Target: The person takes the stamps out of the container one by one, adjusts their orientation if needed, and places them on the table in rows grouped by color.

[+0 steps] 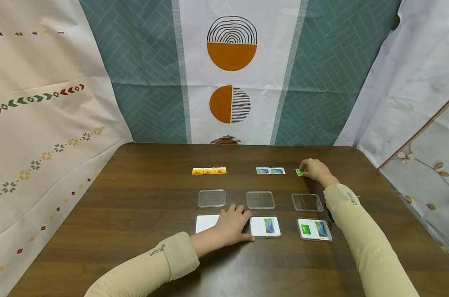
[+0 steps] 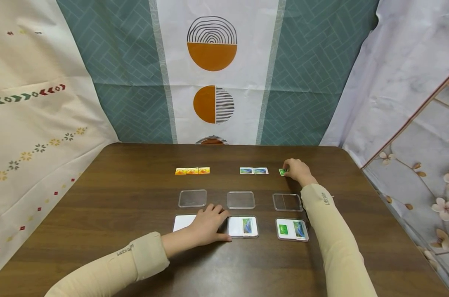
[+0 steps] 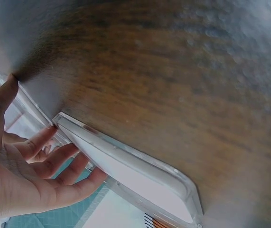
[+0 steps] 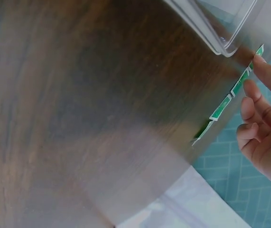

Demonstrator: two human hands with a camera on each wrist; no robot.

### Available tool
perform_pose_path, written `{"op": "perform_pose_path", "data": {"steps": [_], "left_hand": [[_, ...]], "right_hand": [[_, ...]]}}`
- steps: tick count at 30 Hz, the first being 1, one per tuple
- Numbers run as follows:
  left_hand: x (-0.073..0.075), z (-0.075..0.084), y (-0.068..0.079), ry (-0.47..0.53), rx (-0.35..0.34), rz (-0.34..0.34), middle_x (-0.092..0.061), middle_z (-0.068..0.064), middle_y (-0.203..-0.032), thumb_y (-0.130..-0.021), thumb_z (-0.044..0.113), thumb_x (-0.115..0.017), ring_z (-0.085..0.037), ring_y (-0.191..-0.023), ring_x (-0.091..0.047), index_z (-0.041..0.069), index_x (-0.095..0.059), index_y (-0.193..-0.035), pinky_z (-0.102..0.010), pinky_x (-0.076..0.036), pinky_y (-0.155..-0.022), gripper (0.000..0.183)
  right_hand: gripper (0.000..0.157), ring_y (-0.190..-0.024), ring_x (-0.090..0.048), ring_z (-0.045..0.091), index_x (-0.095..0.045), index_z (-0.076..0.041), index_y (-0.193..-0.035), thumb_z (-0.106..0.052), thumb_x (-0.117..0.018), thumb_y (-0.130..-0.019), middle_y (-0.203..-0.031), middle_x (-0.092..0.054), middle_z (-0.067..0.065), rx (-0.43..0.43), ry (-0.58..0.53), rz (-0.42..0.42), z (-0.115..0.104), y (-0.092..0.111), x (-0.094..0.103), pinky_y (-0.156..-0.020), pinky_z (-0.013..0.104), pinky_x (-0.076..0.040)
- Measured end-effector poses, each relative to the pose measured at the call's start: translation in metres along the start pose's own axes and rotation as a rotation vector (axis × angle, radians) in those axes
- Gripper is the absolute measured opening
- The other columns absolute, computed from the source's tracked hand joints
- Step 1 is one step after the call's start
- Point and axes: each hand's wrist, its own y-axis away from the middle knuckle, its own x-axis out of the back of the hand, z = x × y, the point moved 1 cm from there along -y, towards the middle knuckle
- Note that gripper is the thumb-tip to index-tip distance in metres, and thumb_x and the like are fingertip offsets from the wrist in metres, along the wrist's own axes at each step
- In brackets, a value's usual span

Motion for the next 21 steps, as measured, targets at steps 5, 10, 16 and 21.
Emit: {"op": "perform_pose_path", "data": {"steps": [5, 10, 16, 21], "left_hand": [[0.0003, 0.0003, 0.0003, -0.001, -0.004, 0.001, -0.058, -0.004, -0.113, -0.074, 0.061, -0.068, -0.022, -0.102, -0.052, 0.018, -0.057, -0.123, -0.041, -0.047, -0.072, 0.066], [-0.0002, 0.0005, 0.0002, 0.0, -0.005, -0.002, -0.058, -0.004, -0.112, -0.074, 0.061, -0.068, -0.021, -0.101, -0.052, 0.018, -0.058, -0.122, -0.04, -0.046, -0.072, 0.065], [-0.0003, 0.0007, 0.0006, -0.002, -0.004, 0.0, -0.058, -0.004, -0.112, -0.074, 0.061, -0.068, -0.021, -0.102, -0.052, 0.018, -0.058, -0.122, -0.041, -0.047, -0.072, 0.065], [0.0013, 0.0003, 0.0009, 0.005, -0.002, 0.001, -0.058, -0.004, -0.113, -0.074, 0.061, -0.068, -0.022, -0.103, -0.052, 0.018, -0.057, -0.123, -0.042, -0.048, -0.074, 0.065]], "right_hand": [[0.017, -0.082, -0.06, 0.034, -0.064, 0.002, -0.094, -0.009, -0.069, -0.082, -0.09, -0.064, 0.022, -0.004, 0.015, 0.002, 0.0015, 0.0004, 0.0001, -0.071, 0.05, -0.046], [0.017, -0.082, -0.06, 0.033, -0.064, 0.002, -0.094, -0.009, -0.069, -0.082, -0.089, -0.064, 0.021, -0.007, 0.016, 0.003, 0.003, 0.0003, -0.0014, -0.072, 0.05, -0.047], [0.018, -0.081, -0.06, 0.032, -0.063, 0.001, -0.096, -0.01, -0.07, -0.082, -0.087, -0.064, 0.02, 0.0, -0.01, 0.019, 0.0047, 0.0023, -0.0022, -0.07, 0.049, -0.046], [0.022, -0.086, -0.061, 0.037, -0.063, 0.002, -0.099, -0.012, -0.07, -0.083, -0.092, -0.064, 0.024, 0.001, -0.034, 0.022, 0.0033, 0.005, 0.0013, -0.073, 0.051, -0.047]]}}
